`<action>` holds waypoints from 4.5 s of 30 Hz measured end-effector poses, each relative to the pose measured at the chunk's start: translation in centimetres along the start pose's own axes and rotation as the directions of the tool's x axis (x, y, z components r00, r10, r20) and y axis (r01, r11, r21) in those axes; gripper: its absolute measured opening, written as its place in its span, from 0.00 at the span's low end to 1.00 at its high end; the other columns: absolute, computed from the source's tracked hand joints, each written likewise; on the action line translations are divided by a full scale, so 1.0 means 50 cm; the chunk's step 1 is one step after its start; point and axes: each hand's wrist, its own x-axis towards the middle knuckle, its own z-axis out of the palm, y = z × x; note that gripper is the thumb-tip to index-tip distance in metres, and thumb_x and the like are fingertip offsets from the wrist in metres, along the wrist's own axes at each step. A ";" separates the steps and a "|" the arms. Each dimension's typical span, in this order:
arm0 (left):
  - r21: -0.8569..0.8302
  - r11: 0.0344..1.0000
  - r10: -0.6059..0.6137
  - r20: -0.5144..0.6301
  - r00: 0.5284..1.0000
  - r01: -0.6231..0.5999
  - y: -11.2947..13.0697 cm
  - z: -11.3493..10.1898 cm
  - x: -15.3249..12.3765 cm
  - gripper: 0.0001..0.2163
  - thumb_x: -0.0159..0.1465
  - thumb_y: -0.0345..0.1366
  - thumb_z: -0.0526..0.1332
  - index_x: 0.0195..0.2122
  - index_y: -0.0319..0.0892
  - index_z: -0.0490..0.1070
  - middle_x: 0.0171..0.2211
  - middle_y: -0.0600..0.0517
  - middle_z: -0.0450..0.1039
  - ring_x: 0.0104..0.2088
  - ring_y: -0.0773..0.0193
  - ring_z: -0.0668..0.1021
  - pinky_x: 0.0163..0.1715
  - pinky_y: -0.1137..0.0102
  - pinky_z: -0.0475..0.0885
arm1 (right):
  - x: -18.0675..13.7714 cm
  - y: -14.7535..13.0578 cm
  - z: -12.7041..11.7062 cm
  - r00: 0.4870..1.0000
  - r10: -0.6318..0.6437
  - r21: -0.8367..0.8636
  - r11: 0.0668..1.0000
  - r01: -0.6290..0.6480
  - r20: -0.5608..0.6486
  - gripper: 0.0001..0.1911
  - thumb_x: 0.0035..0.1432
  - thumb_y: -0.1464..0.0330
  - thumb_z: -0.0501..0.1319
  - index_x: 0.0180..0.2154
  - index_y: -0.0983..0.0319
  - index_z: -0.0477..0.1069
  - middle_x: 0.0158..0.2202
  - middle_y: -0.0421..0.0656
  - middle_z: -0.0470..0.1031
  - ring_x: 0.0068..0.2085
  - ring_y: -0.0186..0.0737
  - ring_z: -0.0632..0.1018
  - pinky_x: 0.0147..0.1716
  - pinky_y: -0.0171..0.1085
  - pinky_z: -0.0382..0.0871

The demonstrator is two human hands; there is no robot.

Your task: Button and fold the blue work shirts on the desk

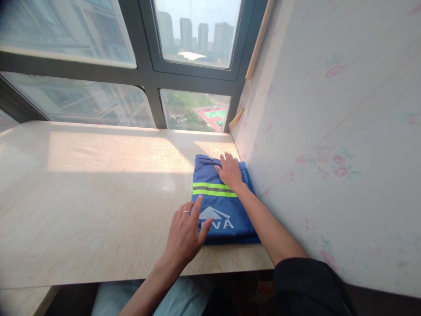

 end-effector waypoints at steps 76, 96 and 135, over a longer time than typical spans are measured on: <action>0.551 0.777 0.181 0.268 0.946 -0.305 -0.152 0.128 0.356 0.33 0.71 0.51 0.40 0.69 0.29 0.47 0.71 0.37 0.45 0.71 0.49 0.46 0.68 0.49 0.42 | -0.128 0.063 0.052 0.972 0.221 -0.105 0.971 -0.213 0.078 0.34 0.70 0.53 0.44 0.67 0.68 0.55 0.70 0.58 0.51 0.69 0.55 0.53 0.64 0.55 0.52; 0.379 0.784 0.281 0.490 0.825 -0.492 -0.170 -0.005 -0.060 0.33 0.69 0.48 0.54 0.70 0.42 0.45 0.71 0.40 0.44 0.70 0.54 0.49 0.67 0.53 0.55 | -0.122 0.071 0.062 0.980 0.194 -0.119 0.975 -0.189 0.033 0.34 0.69 0.53 0.44 0.65 0.70 0.58 0.68 0.60 0.55 0.68 0.58 0.56 0.62 0.56 0.55; -0.422 0.871 -0.380 -0.253 0.890 0.252 -0.235 -0.110 -0.055 0.10 0.54 0.32 0.54 0.27 0.40 0.76 0.24 0.52 0.76 0.27 0.63 0.77 0.30 0.69 0.72 | -0.368 -0.448 -0.041 0.994 -0.073 0.844 0.535 -0.033 0.085 0.29 0.67 0.55 0.52 0.16 0.61 0.61 0.16 0.37 0.62 0.21 0.31 0.64 0.23 0.33 0.57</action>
